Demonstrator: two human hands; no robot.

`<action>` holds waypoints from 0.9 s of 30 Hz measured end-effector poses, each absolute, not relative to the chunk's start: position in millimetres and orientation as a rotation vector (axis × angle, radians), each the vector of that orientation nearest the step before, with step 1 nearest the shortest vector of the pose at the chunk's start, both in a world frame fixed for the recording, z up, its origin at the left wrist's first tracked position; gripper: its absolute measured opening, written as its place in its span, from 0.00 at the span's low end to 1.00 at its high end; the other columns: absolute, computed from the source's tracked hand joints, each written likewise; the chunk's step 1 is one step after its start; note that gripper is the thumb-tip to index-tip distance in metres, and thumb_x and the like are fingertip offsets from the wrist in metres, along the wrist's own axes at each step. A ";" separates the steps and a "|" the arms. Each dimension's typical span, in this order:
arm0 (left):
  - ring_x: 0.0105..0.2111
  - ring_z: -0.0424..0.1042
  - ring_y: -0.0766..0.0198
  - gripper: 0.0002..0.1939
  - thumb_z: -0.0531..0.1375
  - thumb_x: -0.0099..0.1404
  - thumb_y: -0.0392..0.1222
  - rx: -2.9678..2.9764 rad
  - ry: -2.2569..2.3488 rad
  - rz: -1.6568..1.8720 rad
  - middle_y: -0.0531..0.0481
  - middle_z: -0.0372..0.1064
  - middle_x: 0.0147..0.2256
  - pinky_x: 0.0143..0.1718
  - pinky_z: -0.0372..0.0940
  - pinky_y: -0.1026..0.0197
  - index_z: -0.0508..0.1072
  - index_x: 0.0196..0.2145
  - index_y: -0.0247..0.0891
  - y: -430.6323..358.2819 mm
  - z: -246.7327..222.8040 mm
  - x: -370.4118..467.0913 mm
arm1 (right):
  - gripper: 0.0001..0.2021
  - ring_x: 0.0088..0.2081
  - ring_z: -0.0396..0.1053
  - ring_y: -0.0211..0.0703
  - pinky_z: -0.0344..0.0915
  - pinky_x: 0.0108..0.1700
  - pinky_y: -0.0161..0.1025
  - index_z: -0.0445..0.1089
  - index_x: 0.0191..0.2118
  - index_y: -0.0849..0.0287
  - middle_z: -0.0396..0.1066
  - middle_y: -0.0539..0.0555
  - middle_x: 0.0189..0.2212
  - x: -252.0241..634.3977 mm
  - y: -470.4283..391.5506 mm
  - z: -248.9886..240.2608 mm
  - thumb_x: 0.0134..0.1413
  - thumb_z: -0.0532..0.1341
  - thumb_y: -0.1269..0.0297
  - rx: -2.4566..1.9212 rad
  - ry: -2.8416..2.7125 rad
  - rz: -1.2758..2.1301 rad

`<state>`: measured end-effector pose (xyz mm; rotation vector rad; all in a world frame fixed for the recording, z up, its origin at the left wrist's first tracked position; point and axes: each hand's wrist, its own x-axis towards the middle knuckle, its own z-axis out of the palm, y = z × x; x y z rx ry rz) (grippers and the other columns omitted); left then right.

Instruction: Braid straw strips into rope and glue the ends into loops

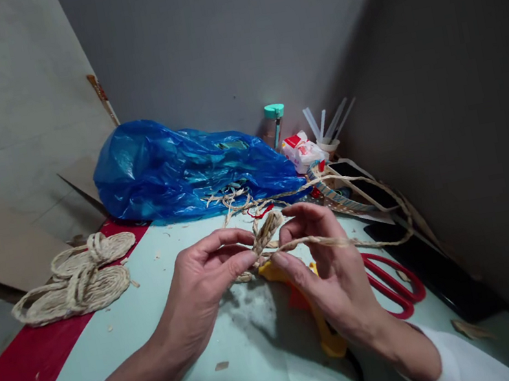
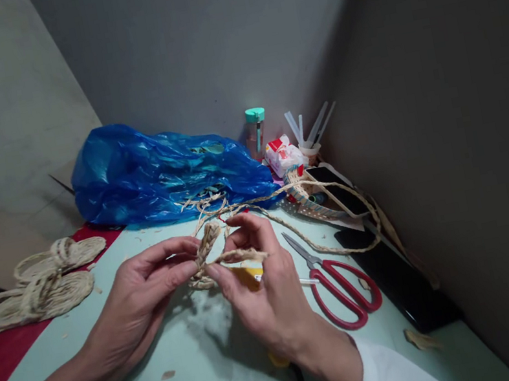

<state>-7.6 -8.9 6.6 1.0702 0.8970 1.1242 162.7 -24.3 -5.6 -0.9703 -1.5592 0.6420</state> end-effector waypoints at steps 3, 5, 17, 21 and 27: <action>0.38 0.73 0.64 0.08 0.68 0.56 0.39 1.098 0.892 1.119 0.50 0.75 0.38 0.41 0.66 0.64 0.78 0.36 0.39 -8.4 5.5 -8.2 | 0.17 0.39 0.69 0.43 0.68 0.44 0.43 0.63 0.51 0.52 0.68 0.53 0.39 165.3 -20.8 -7.7 0.58 0.64 0.63 -0.929 -1.574 0.689; 0.38 0.72 0.65 0.07 0.68 0.57 0.38 1.099 0.885 1.103 0.51 0.75 0.38 0.41 0.65 0.65 0.79 0.35 0.39 -8.7 4.6 -8.4 | 0.12 0.38 0.69 0.42 0.67 0.43 0.42 0.66 0.48 0.51 0.68 0.52 0.38 166.9 -19.5 -7.6 0.59 0.63 0.64 -0.894 -1.611 0.662; 0.37 0.73 0.64 0.05 0.66 0.58 0.38 1.200 0.868 1.125 0.50 0.75 0.37 0.41 0.69 0.63 0.79 0.35 0.40 -11.0 6.0 -8.1 | 0.01 0.35 0.67 0.40 0.66 0.39 0.37 0.71 0.37 0.55 0.68 0.51 0.34 164.8 -21.3 0.0 0.60 0.62 0.65 -0.906 -1.547 0.786; 0.36 0.75 0.65 0.11 0.69 0.51 0.31 1.318 0.871 1.219 0.50 0.73 0.42 0.41 0.72 0.63 0.78 0.34 0.39 -13.2 10.7 -3.7 | 0.02 0.35 0.69 0.37 0.67 0.39 0.34 0.72 0.37 0.54 0.71 0.49 0.34 166.1 -20.7 1.1 0.58 0.64 0.66 -0.857 -1.447 0.903; 0.42 0.74 0.66 0.08 0.66 0.56 0.29 1.675 0.971 1.451 0.49 0.70 0.43 0.41 0.71 0.70 0.78 0.33 0.38 -18.4 11.3 -4.6 | 0.07 0.35 0.71 0.34 0.67 0.38 0.30 0.72 0.39 0.52 0.72 0.46 0.33 167.2 -24.4 6.3 0.55 0.67 0.66 -0.849 -1.459 0.983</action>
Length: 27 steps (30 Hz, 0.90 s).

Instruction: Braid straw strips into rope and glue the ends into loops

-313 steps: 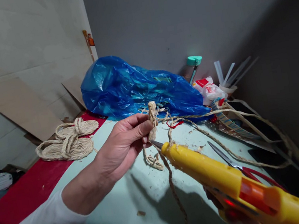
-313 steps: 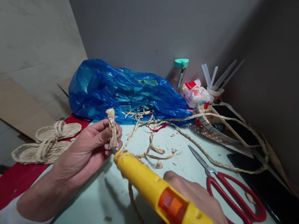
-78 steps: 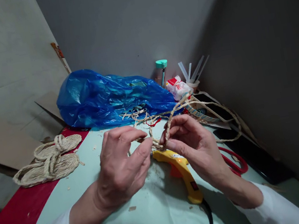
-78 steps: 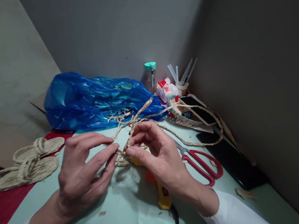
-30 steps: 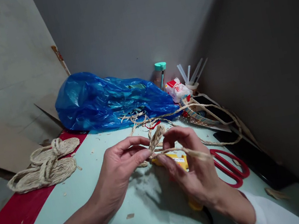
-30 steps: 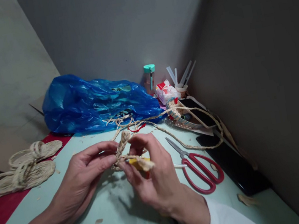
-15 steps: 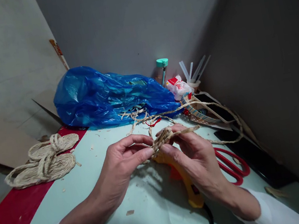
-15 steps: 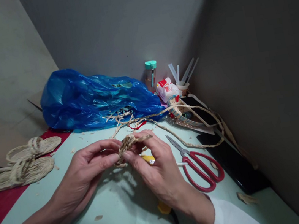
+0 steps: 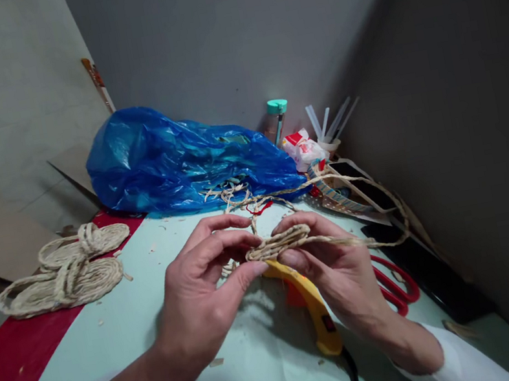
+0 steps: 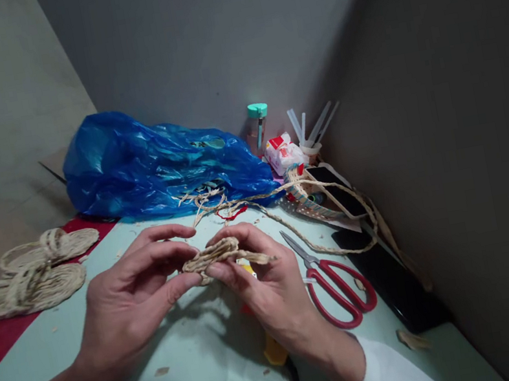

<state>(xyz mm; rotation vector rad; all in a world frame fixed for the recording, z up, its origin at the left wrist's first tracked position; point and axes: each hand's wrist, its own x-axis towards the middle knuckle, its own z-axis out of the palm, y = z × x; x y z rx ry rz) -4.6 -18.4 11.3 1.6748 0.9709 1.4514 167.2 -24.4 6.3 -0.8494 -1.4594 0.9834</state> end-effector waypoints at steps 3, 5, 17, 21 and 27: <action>0.42 0.73 0.68 0.07 0.65 0.58 0.29 1.825 0.993 1.515 0.50 0.70 0.42 0.38 0.70 0.72 0.77 0.34 0.39 -21.1 11.1 -7.2 | 0.07 0.34 0.70 0.33 0.67 0.37 0.29 0.72 0.39 0.51 0.72 0.45 0.33 167.1 -26.8 7.4 0.55 0.67 0.65 -0.867 -1.485 0.953; 0.42 0.72 0.68 0.07 0.64 0.60 0.30 1.887 0.994 1.535 0.50 0.71 0.41 0.38 0.69 0.73 0.77 0.35 0.39 -22.3 10.8 -8.4 | 0.07 0.33 0.69 0.33 0.67 0.36 0.28 0.71 0.39 0.51 0.72 0.45 0.33 166.8 -27.8 7.6 0.55 0.67 0.65 -0.871 -1.487 0.939; 0.34 0.71 0.70 0.16 0.64 0.63 0.45 1.258 1.000 1.386 0.50 0.71 0.45 0.36 0.68 0.69 0.72 0.48 0.44 -12.7 9.8 -13.9 | 0.08 0.33 0.68 0.37 0.66 0.34 0.36 0.71 0.42 0.52 0.68 0.49 0.35 175.5 -14.3 6.1 0.56 0.67 0.66 -0.756 -1.250 0.505; 0.24 0.67 0.73 0.10 0.68 0.58 0.41 1.130 1.053 1.454 0.57 0.68 0.27 0.26 0.64 0.72 0.70 0.34 0.39 -1.0 8.3 -14.6 | 0.09 0.32 0.67 0.37 0.65 0.32 0.36 0.71 0.42 0.52 0.67 0.49 0.36 176.4 -13.1 7.0 0.55 0.66 0.67 -0.708 -1.280 0.517; 0.13 0.60 0.75 0.07 0.63 0.60 0.37 1.222 1.031 1.232 0.60 0.62 0.14 0.16 0.56 0.73 0.68 0.27 0.36 -2.4 9.8 -9.6 | 0.08 0.35 0.67 0.39 0.67 0.34 0.37 0.71 0.44 0.52 0.68 0.51 0.37 176.1 -25.4 8.7 0.57 0.65 0.66 -0.684 -1.335 0.555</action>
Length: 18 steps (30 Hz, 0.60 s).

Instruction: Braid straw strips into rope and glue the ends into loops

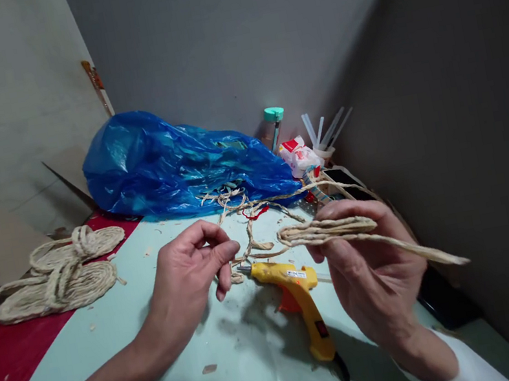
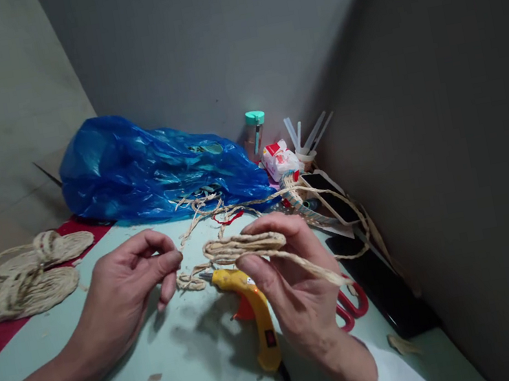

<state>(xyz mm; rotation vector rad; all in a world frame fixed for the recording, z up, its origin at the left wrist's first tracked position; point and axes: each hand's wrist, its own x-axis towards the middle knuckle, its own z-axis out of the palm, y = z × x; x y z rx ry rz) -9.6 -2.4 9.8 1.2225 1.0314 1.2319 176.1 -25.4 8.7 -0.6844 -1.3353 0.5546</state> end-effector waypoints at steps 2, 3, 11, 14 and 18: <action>0.10 0.58 0.76 0.07 0.62 0.60 0.36 1.238 0.992 1.160 0.61 0.60 0.13 0.14 0.54 0.73 0.67 0.26 0.37 -6.5 10.2 -7.7 | 0.08 0.35 0.67 0.39 0.67 0.34 0.37 0.71 0.44 0.54 0.67 0.51 0.36 177.9 -29.9 9.5 0.58 0.64 0.67 -0.663 -1.359 0.586; 0.09 0.57 0.76 0.08 0.62 0.60 0.37 1.224 0.960 1.128 0.61 0.61 0.13 0.13 0.53 0.72 0.66 0.26 0.37 -8.6 10.0 -6.7 | 0.08 0.35 0.67 0.39 0.67 0.34 0.36 0.71 0.44 0.54 0.67 0.51 0.35 179.1 -31.6 9.5 0.58 0.64 0.68 -0.650 -1.375 0.603; 0.11 0.48 0.79 0.13 0.66 0.57 0.39 1.070 0.846 1.063 0.63 0.52 0.13 0.12 0.44 0.76 0.64 0.23 0.37 -12.9 11.5 -4.5 | 0.09 0.34 0.67 0.42 0.68 0.34 0.39 0.71 0.45 0.52 0.69 0.53 0.35 182.9 -32.9 0.7 0.59 0.63 0.67 -0.706 -1.407 0.701; 0.10 0.49 0.79 0.14 0.67 0.55 0.38 1.107 0.905 1.043 0.62 0.53 0.12 0.11 0.41 0.74 0.64 0.20 0.36 -10.4 14.0 -5.3 | 0.08 0.36 0.68 0.41 0.68 0.35 0.39 0.71 0.45 0.52 0.69 0.53 0.36 181.9 -32.8 -0.9 0.59 0.63 0.66 -0.708 -1.394 0.741; 0.09 0.56 0.74 0.13 0.64 0.57 0.37 1.200 0.965 1.076 0.60 0.56 0.10 0.12 0.49 0.70 0.65 0.19 0.37 -7.7 14.6 -5.7 | 0.08 0.35 0.69 0.40 0.68 0.35 0.36 0.72 0.43 0.52 0.69 0.51 0.36 180.4 -31.4 -1.8 0.58 0.65 0.64 -0.733 -1.389 0.837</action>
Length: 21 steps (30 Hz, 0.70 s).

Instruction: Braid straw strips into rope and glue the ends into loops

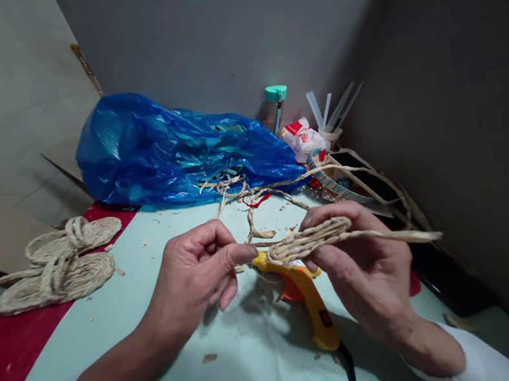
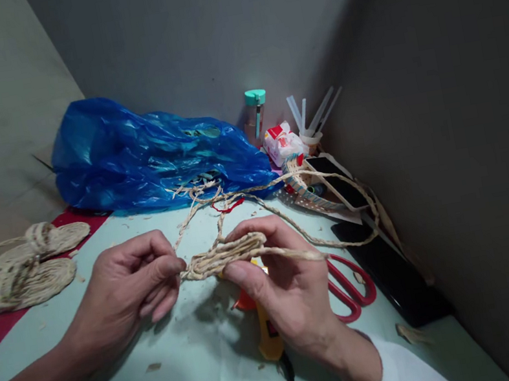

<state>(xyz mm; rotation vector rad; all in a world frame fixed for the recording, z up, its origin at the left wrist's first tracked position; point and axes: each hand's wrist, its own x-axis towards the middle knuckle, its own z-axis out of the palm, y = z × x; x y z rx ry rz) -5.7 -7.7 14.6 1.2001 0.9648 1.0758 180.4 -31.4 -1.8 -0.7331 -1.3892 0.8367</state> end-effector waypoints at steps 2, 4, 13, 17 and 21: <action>0.14 0.63 0.71 0.11 0.63 0.58 0.36 1.274 0.965 1.103 0.57 0.62 0.13 0.18 0.58 0.69 0.67 0.21 0.37 -5.7 14.4 -6.3 | 0.07 0.34 0.68 0.38 0.68 0.33 0.35 0.72 0.42 0.53 0.69 0.50 0.35 180.4 -29.3 -3.5 0.57 0.65 0.64 -0.745 -1.382 0.892; 0.21 0.69 0.68 0.09 0.63 0.59 0.34 1.339 0.958 1.120 0.54 0.69 0.18 0.25 0.64 0.67 0.70 0.22 0.37 -3.3 14.8 -7.3 | 0.07 0.32 0.68 0.36 0.67 0.33 0.33 0.72 0.42 0.53 0.69 0.49 0.35 181.0 -27.0 -5.9 0.57 0.65 0.65 -0.762 -1.366 0.942; 0.26 0.74 0.67 0.04 0.66 0.55 0.30 1.335 0.969 1.141 0.51 0.76 0.24 0.32 0.68 0.67 0.79 0.25 0.36 1.9 19.3 -9.8 | 0.06 0.32 0.70 0.36 0.66 0.32 0.31 0.73 0.39 0.55 0.72 0.50 0.32 181.5 -28.4 -5.2 0.56 0.66 0.63 -0.826 -1.390 1.100; 0.18 0.68 0.70 0.04 0.61 0.62 0.36 1.295 0.916 1.076 0.54 0.71 0.20 0.24 0.65 0.67 0.76 0.33 0.36 1.4 13.4 -10.9 | 0.07 0.30 0.70 0.35 0.65 0.29 0.30 0.72 0.40 0.54 0.72 0.49 0.31 179.5 -30.9 -2.1 0.56 0.66 0.61 -0.842 -1.397 1.219; 0.13 0.52 0.75 0.05 0.61 0.64 0.40 1.221 0.861 1.132 0.63 0.52 0.14 0.19 0.57 0.70 0.69 0.32 0.39 1.2 7.2 -9.7 | 0.08 0.28 0.68 0.35 0.64 0.28 0.31 0.72 0.38 0.56 0.72 0.49 0.29 177.5 -31.1 -0.2 0.55 0.67 0.60 -0.844 -1.396 1.220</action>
